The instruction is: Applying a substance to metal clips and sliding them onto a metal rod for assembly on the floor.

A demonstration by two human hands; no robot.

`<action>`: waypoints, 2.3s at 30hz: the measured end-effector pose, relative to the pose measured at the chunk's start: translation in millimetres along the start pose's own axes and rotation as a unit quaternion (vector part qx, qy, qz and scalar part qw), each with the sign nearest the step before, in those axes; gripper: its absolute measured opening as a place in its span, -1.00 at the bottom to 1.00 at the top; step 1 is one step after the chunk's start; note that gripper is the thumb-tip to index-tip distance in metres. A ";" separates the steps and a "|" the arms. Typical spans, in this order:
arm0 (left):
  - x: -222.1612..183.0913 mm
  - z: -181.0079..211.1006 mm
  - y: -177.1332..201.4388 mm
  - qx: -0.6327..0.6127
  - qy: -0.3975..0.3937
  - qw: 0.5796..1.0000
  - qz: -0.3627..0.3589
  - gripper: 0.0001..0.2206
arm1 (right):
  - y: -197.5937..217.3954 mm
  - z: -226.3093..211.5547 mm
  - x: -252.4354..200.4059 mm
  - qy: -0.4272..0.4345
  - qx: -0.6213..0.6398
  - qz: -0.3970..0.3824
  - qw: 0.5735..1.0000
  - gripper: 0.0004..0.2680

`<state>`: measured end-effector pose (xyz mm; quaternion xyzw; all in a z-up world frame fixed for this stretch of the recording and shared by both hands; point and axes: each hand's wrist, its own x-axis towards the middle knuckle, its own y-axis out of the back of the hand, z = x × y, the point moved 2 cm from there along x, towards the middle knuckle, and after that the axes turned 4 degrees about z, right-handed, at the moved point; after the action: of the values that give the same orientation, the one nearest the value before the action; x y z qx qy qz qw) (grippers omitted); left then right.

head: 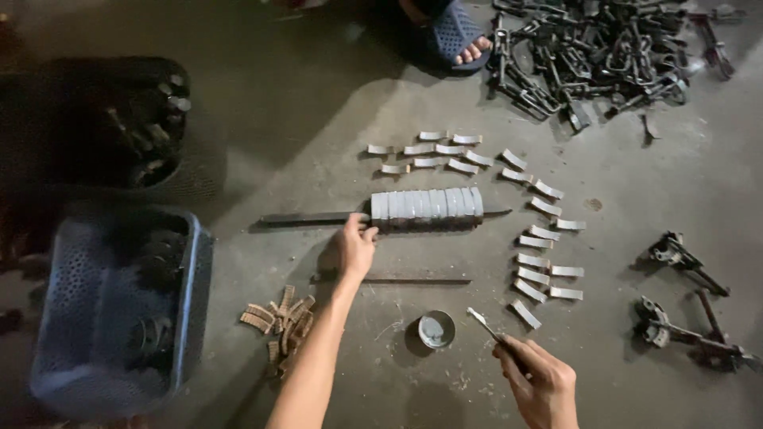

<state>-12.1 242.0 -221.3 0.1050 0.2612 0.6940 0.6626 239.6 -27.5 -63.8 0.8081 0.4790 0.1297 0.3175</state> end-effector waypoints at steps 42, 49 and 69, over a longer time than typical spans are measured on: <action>-195.8 -35.6 205.3 -0.368 -0.022 0.929 -0.040 -0.85 | 21.0 -58.6 14.0 0.069 0.127 -0.109 0.984 -0.88; -228.0 128.8 84.1 -0.381 -0.113 0.888 -0.234 -0.83 | 65.1 -84.2 14.2 -0.117 0.216 -0.163 0.956 -0.85; -246.8 170.1 79.4 -0.347 -0.049 0.894 -0.279 -0.76 | 84.4 -111.5 15.4 0.077 0.057 -0.142 0.985 -0.91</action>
<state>27.6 40.6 11.2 -0.1751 -0.0105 0.5209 0.8354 248.5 0.3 73.8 0.7362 0.6183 0.1179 0.2486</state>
